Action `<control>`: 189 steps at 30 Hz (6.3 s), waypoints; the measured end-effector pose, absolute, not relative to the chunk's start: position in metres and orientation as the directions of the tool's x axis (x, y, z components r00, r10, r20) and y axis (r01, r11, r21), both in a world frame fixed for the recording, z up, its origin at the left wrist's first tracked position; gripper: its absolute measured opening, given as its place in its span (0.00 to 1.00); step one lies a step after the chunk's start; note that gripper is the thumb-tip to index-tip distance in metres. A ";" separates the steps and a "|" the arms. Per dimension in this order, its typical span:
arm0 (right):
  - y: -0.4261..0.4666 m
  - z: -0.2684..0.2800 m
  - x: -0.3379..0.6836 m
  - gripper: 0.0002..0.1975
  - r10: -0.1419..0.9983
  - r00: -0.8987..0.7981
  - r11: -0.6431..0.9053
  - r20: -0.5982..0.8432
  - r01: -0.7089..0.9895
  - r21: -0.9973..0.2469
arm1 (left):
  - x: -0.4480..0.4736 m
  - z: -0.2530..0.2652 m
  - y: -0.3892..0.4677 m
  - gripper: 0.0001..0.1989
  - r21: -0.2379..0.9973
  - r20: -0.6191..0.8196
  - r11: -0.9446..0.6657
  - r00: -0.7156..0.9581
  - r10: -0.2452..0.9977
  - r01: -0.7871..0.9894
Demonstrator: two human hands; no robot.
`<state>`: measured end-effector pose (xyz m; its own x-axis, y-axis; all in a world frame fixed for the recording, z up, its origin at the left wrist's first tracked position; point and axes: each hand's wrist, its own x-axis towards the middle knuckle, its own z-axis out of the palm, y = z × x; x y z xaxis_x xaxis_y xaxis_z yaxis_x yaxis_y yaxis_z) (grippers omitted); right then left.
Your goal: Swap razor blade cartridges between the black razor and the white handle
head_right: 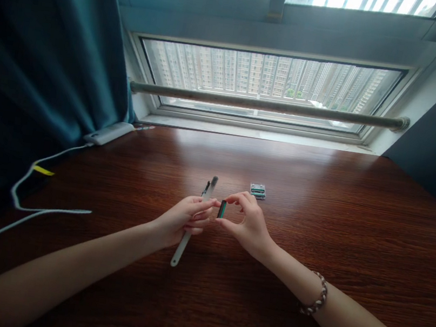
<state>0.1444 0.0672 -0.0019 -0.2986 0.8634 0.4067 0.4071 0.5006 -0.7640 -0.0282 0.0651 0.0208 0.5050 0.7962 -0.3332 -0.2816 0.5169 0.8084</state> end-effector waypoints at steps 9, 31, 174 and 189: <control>0.052 0.015 0.147 0.17 0.813 -0.310 0.579 0.493 0.335 -0.744 | -0.024 0.025 0.056 0.14 0.762 -0.290 0.581 0.652 0.701 -0.286; 0.072 -0.005 0.158 0.17 0.931 -0.366 -0.208 -0.013 -0.499 -0.841 | -0.019 0.024 0.045 0.13 0.999 -0.042 0.038 0.453 0.891 0.017; 0.074 0.003 0.171 0.17 0.874 -0.116 0.486 0.472 0.221 -0.846 | -0.020 0.026 0.043 0.12 0.983 -0.179 0.175 0.444 0.878 0.051; 0.073 0.003 0.171 0.17 0.865 -0.157 0.501 0.477 0.212 -0.839 | -0.023 0.025 0.046 0.12 0.969 -0.068 -0.035 0.398 0.915 0.246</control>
